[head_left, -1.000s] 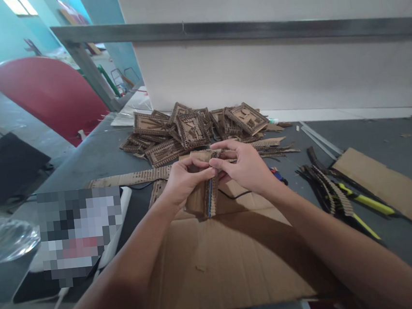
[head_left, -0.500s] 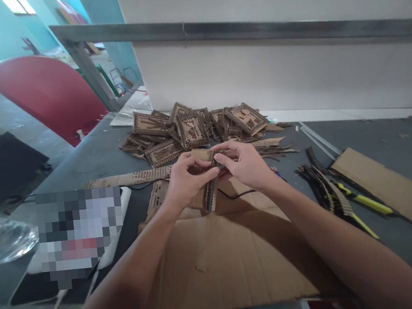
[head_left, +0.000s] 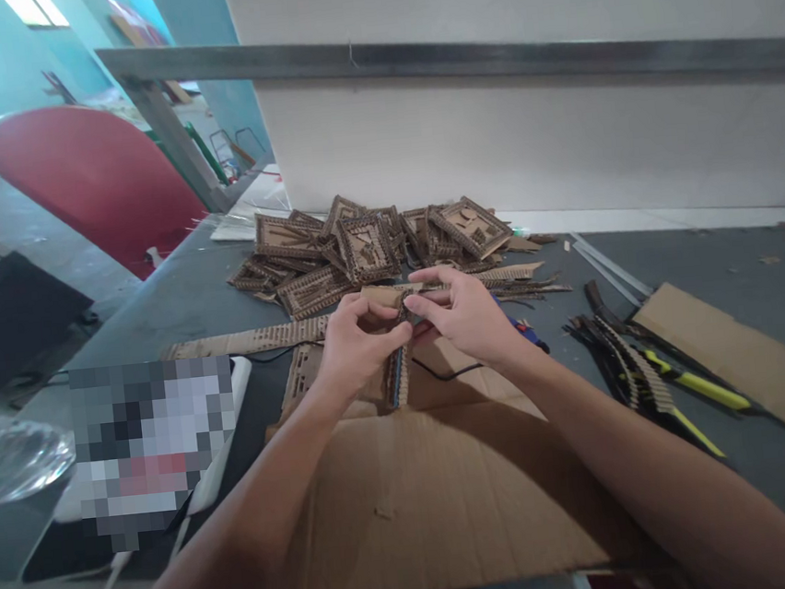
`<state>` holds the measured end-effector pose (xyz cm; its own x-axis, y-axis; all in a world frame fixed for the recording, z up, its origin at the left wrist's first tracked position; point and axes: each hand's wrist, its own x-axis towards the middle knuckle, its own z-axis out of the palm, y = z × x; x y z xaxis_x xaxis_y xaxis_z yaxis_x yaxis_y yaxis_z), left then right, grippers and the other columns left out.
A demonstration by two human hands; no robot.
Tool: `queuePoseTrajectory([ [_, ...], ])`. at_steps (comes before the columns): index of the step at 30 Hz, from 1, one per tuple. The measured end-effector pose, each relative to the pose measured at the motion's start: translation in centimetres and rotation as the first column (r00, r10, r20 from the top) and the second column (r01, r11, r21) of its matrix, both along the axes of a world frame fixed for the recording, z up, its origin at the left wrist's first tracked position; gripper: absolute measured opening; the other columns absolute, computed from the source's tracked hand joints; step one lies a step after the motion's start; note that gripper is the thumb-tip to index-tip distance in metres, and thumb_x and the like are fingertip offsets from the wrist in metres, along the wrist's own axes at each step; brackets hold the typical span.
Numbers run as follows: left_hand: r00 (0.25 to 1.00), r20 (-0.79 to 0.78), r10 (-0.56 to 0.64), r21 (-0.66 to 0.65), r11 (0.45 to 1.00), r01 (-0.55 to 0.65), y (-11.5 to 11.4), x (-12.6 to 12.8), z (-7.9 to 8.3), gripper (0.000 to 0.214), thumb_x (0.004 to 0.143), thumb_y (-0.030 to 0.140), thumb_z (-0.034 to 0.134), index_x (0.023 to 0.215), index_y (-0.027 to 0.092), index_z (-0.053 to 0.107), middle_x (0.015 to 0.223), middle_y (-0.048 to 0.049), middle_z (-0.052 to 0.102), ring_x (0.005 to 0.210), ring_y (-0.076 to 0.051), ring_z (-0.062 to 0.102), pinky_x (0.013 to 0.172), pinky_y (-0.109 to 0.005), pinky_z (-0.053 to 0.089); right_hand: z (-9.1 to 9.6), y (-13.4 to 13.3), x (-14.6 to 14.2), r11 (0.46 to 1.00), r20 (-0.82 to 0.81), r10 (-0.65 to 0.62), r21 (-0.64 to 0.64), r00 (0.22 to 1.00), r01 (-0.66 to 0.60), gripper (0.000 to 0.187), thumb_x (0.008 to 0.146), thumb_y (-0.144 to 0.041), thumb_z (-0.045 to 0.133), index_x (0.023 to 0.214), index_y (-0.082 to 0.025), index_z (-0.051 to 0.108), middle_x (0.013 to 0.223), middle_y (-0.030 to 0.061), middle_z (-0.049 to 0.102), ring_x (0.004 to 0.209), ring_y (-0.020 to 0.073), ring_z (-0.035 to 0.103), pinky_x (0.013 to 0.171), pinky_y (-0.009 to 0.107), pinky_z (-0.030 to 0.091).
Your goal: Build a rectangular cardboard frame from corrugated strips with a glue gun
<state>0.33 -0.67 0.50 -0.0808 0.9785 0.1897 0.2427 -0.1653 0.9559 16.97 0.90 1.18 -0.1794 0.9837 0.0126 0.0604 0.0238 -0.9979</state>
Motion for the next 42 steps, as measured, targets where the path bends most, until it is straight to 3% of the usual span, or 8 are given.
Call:
queuePoseTrajectory([
  [5, 0.993, 0.116, -0.007, -0.043, 0.999, 0.012, 0.4, -0.2, -0.5, 0.023, 0.056, 0.027, 0.088, 0.067, 0.018, 0.070, 0.077, -0.0002, 0.060, 0.069, -0.014, 0.055, 0.066, -0.027, 0.042, 0.7, -0.2, -0.1, 1.000, 0.000, 0.012, -0.002, 1.000, -0.012, 0.026, 0.087, -0.031, 0.073, 0.106, -0.022, 0.059, 0.089, 0.0048, 0.075, 0.072, 0.0201, 0.075, 0.065, 0.038, 0.067],
  [9, 0.949, 0.314, -0.021, -0.159, 0.984, 0.075, 0.6, -0.6, -0.6, 0.032, 0.055, 0.030, 0.091, 0.069, 0.018, 0.065, 0.079, -0.0007, 0.068, 0.071, -0.014, 0.060, 0.070, -0.027, 0.047, 2.3, -0.5, 1.9, 0.995, 0.306, -0.033, 0.099, 0.951, 0.003, 0.025, 0.088, -0.030, 0.071, 0.109, -0.020, 0.061, 0.106, 0.0098, 0.074, 0.083, 0.0206, 0.074, 0.078, 0.040, 0.062],
  [15, 0.895, 0.445, -0.004, -0.240, 0.963, 0.124, 0.9, -1.0, -0.6, 0.037, 0.052, 0.030, 0.094, 0.072, 0.017, 0.064, 0.074, 0.0012, 0.068, 0.069, -0.013, 0.061, 0.069, -0.026, 0.047, 1.2, -2.6, 7.9, 0.977, 0.944, -0.212, 0.207, 0.253, 0.050, 0.035, 0.090, -0.052, 0.064, 0.087, -0.018, 0.064, 0.096, 0.0160, 0.070, 0.090, 0.0343, 0.068, 0.074, 0.044, 0.050],
  [17, 0.897, 0.442, -0.001, -0.264, 0.956, 0.131, 0.9, -1.0, -0.8, 0.039, 0.052, 0.031, 0.095, 0.073, 0.017, 0.065, 0.074, 0.0009, 0.068, 0.069, -0.013, 0.062, 0.068, -0.026, 0.047, -0.5, -3.3, 9.1, 0.980, 0.966, -0.198, 0.188, 0.166, 0.072, 0.048, 0.088, -0.062, 0.064, 0.094, -0.015, 0.065, 0.098, 0.0182, 0.069, 0.093, 0.0365, 0.067, 0.075, 0.045, 0.050],
  [24, 0.926, 0.378, -0.001, -0.302, 0.945, 0.125, 0.8, -0.9, -0.8, 0.043, 0.050, 0.032, 0.096, 0.076, 0.017, 0.066, 0.071, 0.0021, 0.066, 0.066, -0.013, 0.061, 0.065, -0.025, 0.047, -4.0, -3.2, 8.5, 0.932, 0.872, -0.363, 0.345, 0.329, 0.116, 0.059, 0.080, -0.061, 0.072, 0.113, -0.012, 0.065, 0.113, 0.0192, 0.068, 0.111, 0.0380, 0.062, 0.092, 0.047, 0.050],
  [29, 0.927, 0.375, -0.009, -0.292, 0.948, 0.128, 1.0, -1.1, -0.9, 0.042, 0.051, 0.032, 0.096, 0.077, 0.016, 0.066, 0.077, 0.0007, 0.069, 0.069, -0.012, 0.062, 0.068, -0.024, 0.047, -4.1, -3.2, 8.1, 0.914, 0.831, -0.406, 0.364, 0.380, 0.180, 0.036, 0.088, -0.045, 0.060, 0.105, -0.014, 0.065, 0.110, 0.0206, 0.069, 0.104, 0.0368, 0.065, 0.087, 0.047, 0.053],
  [37, 0.939, 0.345, 0.000, -0.345, 0.930, 0.127, 1.1, -1.1, -1.0, 0.045, 0.053, 0.035, 0.095, 0.081, 0.017, 0.066, 0.075, 0.0014, 0.068, 0.069, -0.014, 0.063, 0.069, -0.027, 0.049, -3.1, -4.1, 8.7, 0.879, 0.579, -0.458, 0.410, 0.675, 0.244, 0.045, 0.079, -0.049, 0.064, 0.110, -0.018, 0.057, 0.100, 0.0151, 0.072, 0.085, 0.0298, 0.069, 0.073, 0.041, 0.052],
  [42, 0.932, 0.359, -0.042, -0.346, 0.922, 0.174, 0.7, -0.5, -0.7, 0.045, 0.052, 0.034, 0.095, 0.080, 0.017, 0.065, 0.082, -0.0001, 0.070, 0.075, -0.015, 0.065, 0.075, -0.029, 0.051, -3.0, -4.5, 7.8, 0.870, 0.585, -0.416, 0.479, 0.696, 0.117, 0.030, 0.081, -0.043, 0.062, 0.099, -0.021, 0.052, 0.086, 0.0082, 0.068, 0.073, 0.0247, 0.064, 0.063, 0.034, 0.046],
])
